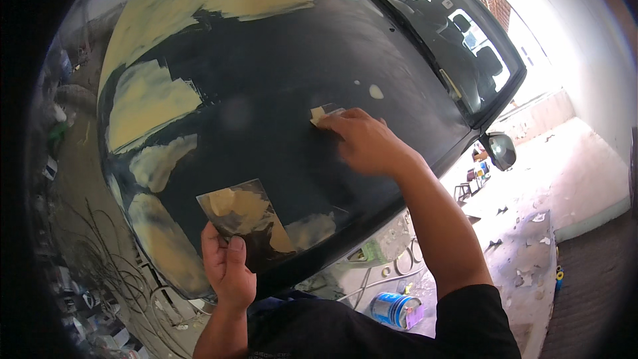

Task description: The person applies a beige body filler to the hood of a dark-colored car using a putty knife. They spread the filler over several areas, smoothing it out with consistent strokes.

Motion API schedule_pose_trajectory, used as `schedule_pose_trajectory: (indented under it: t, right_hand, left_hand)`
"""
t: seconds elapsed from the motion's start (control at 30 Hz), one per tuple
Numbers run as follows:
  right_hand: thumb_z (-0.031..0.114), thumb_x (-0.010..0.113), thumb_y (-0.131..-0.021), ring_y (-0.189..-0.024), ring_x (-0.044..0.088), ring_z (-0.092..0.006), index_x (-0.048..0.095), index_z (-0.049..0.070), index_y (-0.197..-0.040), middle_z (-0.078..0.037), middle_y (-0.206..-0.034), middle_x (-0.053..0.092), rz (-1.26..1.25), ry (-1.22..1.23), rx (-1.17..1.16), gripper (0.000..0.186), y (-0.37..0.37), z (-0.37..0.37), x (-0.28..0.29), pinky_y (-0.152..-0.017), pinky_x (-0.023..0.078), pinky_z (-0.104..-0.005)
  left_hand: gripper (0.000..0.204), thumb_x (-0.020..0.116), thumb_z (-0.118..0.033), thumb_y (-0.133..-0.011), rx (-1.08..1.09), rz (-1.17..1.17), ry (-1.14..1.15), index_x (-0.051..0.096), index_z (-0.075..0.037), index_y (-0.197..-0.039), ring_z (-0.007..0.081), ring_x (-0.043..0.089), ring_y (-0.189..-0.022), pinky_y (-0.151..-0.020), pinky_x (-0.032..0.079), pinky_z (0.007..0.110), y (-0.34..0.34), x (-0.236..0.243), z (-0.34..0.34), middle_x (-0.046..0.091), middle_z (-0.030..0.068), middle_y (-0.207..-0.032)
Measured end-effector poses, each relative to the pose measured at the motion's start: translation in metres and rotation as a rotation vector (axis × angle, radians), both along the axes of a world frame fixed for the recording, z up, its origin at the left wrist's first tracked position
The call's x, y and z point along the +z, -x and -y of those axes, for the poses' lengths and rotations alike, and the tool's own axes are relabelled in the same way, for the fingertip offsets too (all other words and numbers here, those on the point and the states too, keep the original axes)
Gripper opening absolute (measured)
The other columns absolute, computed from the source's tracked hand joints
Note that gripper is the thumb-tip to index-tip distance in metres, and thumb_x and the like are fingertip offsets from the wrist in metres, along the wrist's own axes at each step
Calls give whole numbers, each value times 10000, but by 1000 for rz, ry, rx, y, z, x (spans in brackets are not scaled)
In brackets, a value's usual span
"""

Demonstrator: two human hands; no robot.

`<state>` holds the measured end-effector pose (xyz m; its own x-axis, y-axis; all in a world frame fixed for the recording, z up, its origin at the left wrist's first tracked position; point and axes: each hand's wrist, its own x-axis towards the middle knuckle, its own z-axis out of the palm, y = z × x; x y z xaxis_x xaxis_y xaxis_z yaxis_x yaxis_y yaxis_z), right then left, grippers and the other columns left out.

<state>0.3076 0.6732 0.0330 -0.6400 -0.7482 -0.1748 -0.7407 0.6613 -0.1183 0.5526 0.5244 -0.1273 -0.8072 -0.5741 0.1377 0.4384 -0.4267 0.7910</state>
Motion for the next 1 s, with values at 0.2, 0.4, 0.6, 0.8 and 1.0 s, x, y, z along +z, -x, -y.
schedule_pose_trajectory:
  t: [0.2,0.4,0.6,0.8,1.0]
  right_hand:
    - [50,543,-840,-1313,514,-340,577,74,-1346,-186,-1346,598,76,-30,-120,508,3,9,36,-1109,400,-452]
    - [56,537,-843,-1247,558,-359,572,67,-1353,-208,-1269,629,-49,20,-85,511,11,22,7,-1077,424,-457]
    - [67,528,-887,-1263,546,-397,542,80,-1406,-210,-1365,569,102,-85,-89,520,-3,6,23,-1097,366,-586]
    - [50,556,-836,-1228,569,-371,580,81,-1349,-186,-1233,645,54,4,-88,514,28,20,26,-1055,444,-462]
    - [80,529,-891,-1285,526,-380,545,77,-1398,-224,-1340,578,-4,-7,33,507,6,-4,4,-1070,397,-595]
  left_hand:
    - [450,494,-73,-1009,-1,-7,-5,388,64,-1425,159,526,-1186,-1065,399,321,2,11,1,559,134,-1299]
    - [451,486,-61,-1007,2,-4,-17,386,68,-1428,149,539,-1165,-1057,402,308,3,15,-1,572,135,-1287]
    - [498,500,-129,-1024,-29,-10,7,365,9,-1483,217,529,-1243,-1089,415,399,0,3,2,540,141,-1371]
    - [501,503,-129,-1025,-44,-18,41,366,15,-1484,205,528,-1243,-1091,406,386,1,6,2,544,137,-1371]
    - [500,507,-142,-1026,-29,-9,46,371,18,-1481,203,527,-1239,-1086,406,383,0,5,2,547,134,-1363]
